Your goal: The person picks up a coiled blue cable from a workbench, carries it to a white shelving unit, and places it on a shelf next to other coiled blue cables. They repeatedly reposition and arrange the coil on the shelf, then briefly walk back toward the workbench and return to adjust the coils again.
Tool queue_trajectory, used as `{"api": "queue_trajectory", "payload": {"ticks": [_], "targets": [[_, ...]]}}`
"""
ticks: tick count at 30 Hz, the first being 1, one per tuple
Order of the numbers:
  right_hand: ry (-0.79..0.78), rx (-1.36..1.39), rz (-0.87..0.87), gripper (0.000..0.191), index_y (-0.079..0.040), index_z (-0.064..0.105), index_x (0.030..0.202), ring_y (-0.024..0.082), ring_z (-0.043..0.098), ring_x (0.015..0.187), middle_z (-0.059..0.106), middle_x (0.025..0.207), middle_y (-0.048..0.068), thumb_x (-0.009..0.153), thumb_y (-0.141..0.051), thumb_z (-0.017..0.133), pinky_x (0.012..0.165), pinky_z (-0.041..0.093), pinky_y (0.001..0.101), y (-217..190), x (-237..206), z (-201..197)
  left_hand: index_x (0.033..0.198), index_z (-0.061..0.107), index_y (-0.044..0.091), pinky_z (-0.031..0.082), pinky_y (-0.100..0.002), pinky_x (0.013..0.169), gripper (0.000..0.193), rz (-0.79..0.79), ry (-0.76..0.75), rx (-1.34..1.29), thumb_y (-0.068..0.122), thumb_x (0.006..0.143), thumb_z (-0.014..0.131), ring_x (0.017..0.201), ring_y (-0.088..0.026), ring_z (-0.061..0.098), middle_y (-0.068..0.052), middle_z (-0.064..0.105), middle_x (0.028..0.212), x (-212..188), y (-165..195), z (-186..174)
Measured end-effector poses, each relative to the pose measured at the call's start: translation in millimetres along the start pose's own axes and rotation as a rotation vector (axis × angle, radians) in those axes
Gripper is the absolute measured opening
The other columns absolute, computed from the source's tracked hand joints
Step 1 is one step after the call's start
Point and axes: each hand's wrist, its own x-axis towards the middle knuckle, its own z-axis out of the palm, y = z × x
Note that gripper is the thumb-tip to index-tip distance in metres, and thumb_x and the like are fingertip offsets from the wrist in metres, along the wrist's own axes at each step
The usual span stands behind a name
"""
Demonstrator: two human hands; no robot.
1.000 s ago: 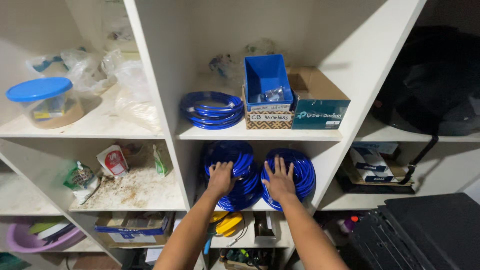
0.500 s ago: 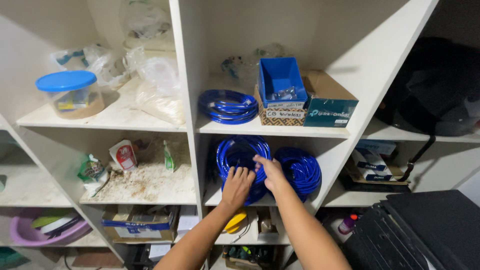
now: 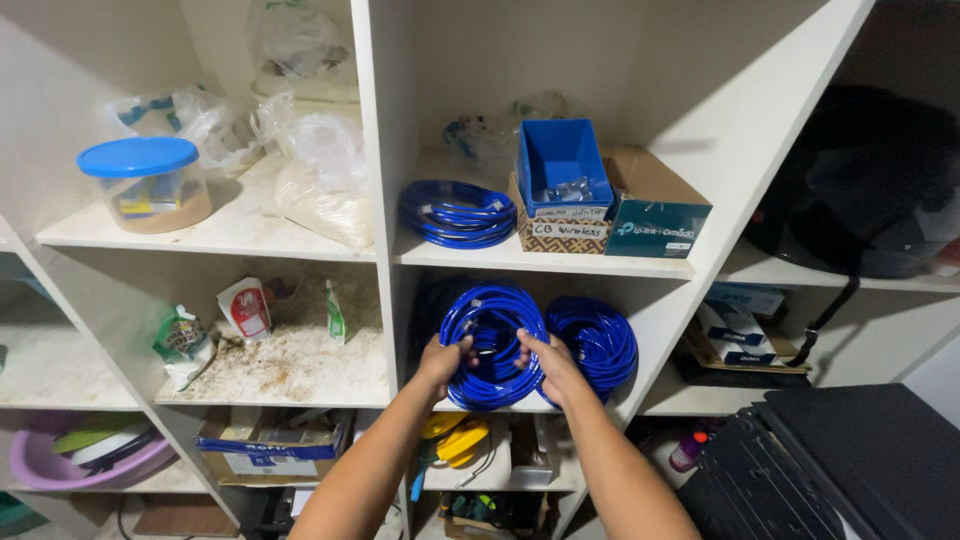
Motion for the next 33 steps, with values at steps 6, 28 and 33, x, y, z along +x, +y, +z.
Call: {"api": "queue_trajectory", "payload": {"ticks": [6, 28, 33], "targets": [[0.185, -0.625, -0.453, 0.09, -0.008, 0.045, 0.14, 0.029, 0.063, 0.116, 0.064, 0.124, 0.014, 0.064, -0.021, 0.092, 0.097, 0.051, 0.0383, -8.2, 11.5, 5.5, 0.092, 0.074, 0.004, 0.053, -0.037, 0.066, 0.023, 0.186, 0.218, 0.467, 0.023, 0.08, 0.077, 0.069, -0.022, 0.07, -0.013, 0.075, 0.08, -3.8, 3.5, 10.2], [0.416, -0.987, -0.262, 0.067, -0.006, 0.061, 0.122, 0.04, 0.07, 0.102, 0.072, 0.104, 0.024, 0.068, -0.034, 0.09, 0.087, 0.055, 0.0451, -31.4, 9.0, 24.6, 0.093, 0.078, 0.003, 0.057, -0.04, 0.077, 0.029, 0.254, 0.349, 0.599, 0.027, 0.076, 0.08, 0.082, -0.03, 0.076, -0.018, 0.077, 0.086, 2.8, 15.2, -2.7], [0.31, -0.745, -0.229, 0.04, -0.007, 0.07, 0.103, 0.026, 0.074, 0.081, 0.075, 0.089, 0.013, 0.075, -0.03, 0.086, 0.074, 0.057, 0.0384, -21.4, 6.4, 22.7, 0.096, 0.075, 0.002, 0.06, -0.042, 0.074, 0.032, 0.188, 0.27, 0.614, 0.028, 0.077, 0.079, 0.076, -0.03, 0.077, -0.017, 0.077, 0.082, 9.1, 15.6, -4.8]]}}
